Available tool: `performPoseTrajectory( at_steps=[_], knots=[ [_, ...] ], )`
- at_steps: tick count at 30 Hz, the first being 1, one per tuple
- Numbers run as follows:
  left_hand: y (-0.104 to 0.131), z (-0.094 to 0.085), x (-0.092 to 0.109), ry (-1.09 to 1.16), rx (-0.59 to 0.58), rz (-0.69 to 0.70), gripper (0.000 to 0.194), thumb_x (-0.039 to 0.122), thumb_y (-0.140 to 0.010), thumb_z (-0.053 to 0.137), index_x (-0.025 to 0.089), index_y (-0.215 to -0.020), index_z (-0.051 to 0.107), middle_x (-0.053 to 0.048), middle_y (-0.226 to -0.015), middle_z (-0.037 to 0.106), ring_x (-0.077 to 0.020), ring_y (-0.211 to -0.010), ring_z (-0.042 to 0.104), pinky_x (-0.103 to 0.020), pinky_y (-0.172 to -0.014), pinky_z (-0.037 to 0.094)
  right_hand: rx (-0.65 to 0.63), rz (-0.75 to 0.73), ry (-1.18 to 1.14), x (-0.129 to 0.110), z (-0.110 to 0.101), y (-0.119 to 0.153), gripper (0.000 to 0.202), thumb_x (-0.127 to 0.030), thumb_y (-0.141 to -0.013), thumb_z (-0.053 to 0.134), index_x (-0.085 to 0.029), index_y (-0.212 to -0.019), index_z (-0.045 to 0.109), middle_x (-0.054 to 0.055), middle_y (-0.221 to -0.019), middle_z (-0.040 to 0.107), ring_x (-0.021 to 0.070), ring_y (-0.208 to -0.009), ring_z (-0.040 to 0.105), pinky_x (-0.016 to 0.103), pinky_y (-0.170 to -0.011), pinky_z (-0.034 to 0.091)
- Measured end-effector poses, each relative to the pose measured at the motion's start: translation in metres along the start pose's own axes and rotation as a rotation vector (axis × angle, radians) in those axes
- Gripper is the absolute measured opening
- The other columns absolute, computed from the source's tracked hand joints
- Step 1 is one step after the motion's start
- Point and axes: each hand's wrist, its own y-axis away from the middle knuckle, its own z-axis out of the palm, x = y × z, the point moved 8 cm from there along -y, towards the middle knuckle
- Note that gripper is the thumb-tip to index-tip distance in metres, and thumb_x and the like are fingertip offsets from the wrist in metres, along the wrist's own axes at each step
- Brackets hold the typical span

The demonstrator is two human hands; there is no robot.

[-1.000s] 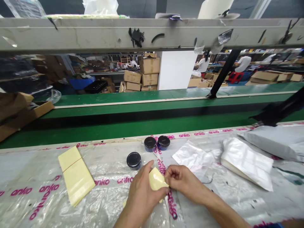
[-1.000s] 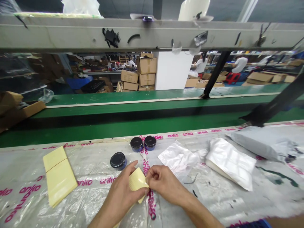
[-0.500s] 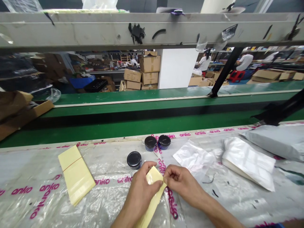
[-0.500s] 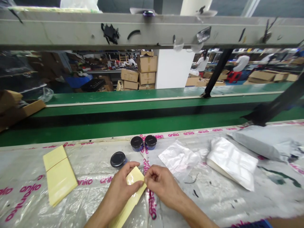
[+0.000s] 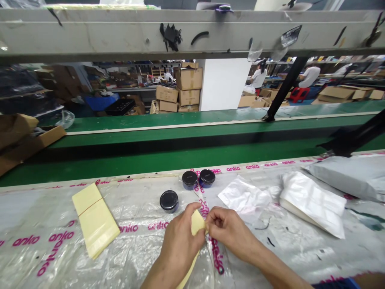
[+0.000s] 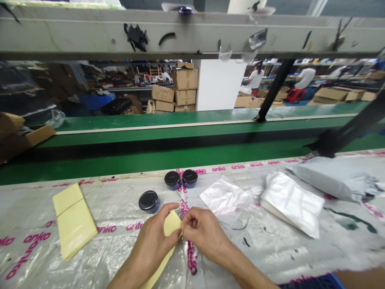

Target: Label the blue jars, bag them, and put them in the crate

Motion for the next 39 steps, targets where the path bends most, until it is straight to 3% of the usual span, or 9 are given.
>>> performPoseTrajectory(
  at_steps=[6, 9, 13, 17, 22, 26, 34, 39],
  knots=[
    [0.000, 0.000, -0.004, -0.033, -0.002, -0.004, 0.057, 0.017, -0.073, 0.059, 0.030, -0.128, 0.058, -0.005, -0.098, 0.074, -0.0321, -0.094, 0.067, -0.038, -0.080, 0.046, -0.023, 0.063, -0.214, 0.005, -0.002, -0.005, 0.004, -0.020, -0.070, 0.060, -0.018, -0.069, 0.064, -0.001, -0.065, 0.059, 0.0126, -0.060, 0.048, 0.025, -0.058, 0.035],
    [0.002, 0.001, -0.009, -0.079, 0.025, 0.010, 0.055, 0.018, -0.076, 0.060, 0.029, -0.130, 0.056, -0.005, -0.109, 0.072, -0.0310, -0.098, 0.067, -0.038, -0.082, 0.048, -0.018, 0.078, -0.275, 0.007, -0.004, -0.008, 0.008, -0.024, -0.072, 0.063, -0.017, -0.068, 0.064, -0.002, -0.063, 0.057, 0.0114, -0.058, 0.044, 0.025, -0.057, 0.034],
    [0.013, -0.006, -0.004, -0.279, 0.207, 0.204, 0.053, 0.016, -0.082, 0.062, 0.026, -0.133, 0.054, -0.009, -0.129, 0.063, -0.0312, -0.112, 0.061, -0.043, -0.091, 0.047, 0.014, 0.121, -0.328, 0.012, -0.007, -0.010, 0.013, -0.029, -0.074, 0.065, -0.017, -0.070, 0.065, -0.003, -0.061, 0.053, 0.0102, -0.055, 0.041, 0.025, -0.056, 0.032],
    [0.030, -0.019, 0.004, -0.221, 0.391, 0.354, 0.029, 0.030, -0.089, 0.063, 0.024, -0.118, 0.065, -0.011, -0.120, 0.066, -0.0299, -0.111, 0.060, -0.042, -0.094, 0.045, -0.004, 0.140, -0.384, 0.009, -0.003, -0.009, 0.014, -0.031, -0.073, 0.066, -0.017, -0.070, 0.064, -0.004, -0.060, 0.052, 0.0101, -0.054, 0.042, 0.025, -0.056, 0.034],
    [0.021, -0.016, -0.006, 0.298, 0.252, 0.149, 0.016, 0.037, -0.086, 0.066, 0.022, -0.091, 0.069, -0.005, -0.093, 0.067, -0.0170, -0.070, 0.057, -0.028, -0.067, 0.047, -0.007, 0.133, -0.479, -0.007, 0.005, -0.006, 0.015, -0.031, -0.070, 0.067, -0.018, -0.066, 0.062, -0.004, -0.056, 0.051, 0.0114, -0.056, 0.044, 0.025, -0.058, 0.036],
    [0.014, -0.008, -0.005, 0.531, 0.174, 0.097, 0.022, 0.038, -0.087, 0.063, 0.019, -0.079, 0.068, -0.003, -0.080, 0.065, -0.0159, -0.069, 0.056, -0.024, -0.062, 0.043, 0.012, 0.115, -0.479, -0.014, 0.010, -0.007, 0.016, -0.032, -0.069, 0.067, -0.018, -0.065, 0.062, -0.003, -0.056, 0.051, 0.0122, -0.057, 0.044, 0.026, -0.058, 0.035],
    [0.011, -0.002, -0.018, 0.415, 0.183, 0.025, 0.017, 0.022, -0.078, 0.060, 0.018, -0.062, 0.058, 0.001, -0.062, 0.057, -0.0116, -0.056, 0.048, -0.021, -0.053, 0.034, 0.073, 0.049, -0.331, -0.017, 0.001, -0.008, 0.005, -0.024, -0.067, 0.059, -0.019, -0.064, 0.060, -0.003, -0.059, 0.050, 0.0123, -0.058, 0.041, 0.025, -0.056, 0.033],
    [0.011, -0.002, -0.011, 0.291, 0.090, 0.028, 0.022, 0.030, -0.087, 0.056, 0.019, -0.070, 0.065, 0.000, -0.070, 0.060, -0.0139, -0.059, 0.050, -0.024, -0.057, 0.034, 0.079, 0.026, -0.286, -0.016, -0.007, -0.010, 0.010, -0.028, -0.074, 0.062, -0.019, -0.068, 0.062, -0.002, -0.063, 0.053, 0.0134, -0.062, 0.044, 0.026, -0.059, 0.036]
  ],
)
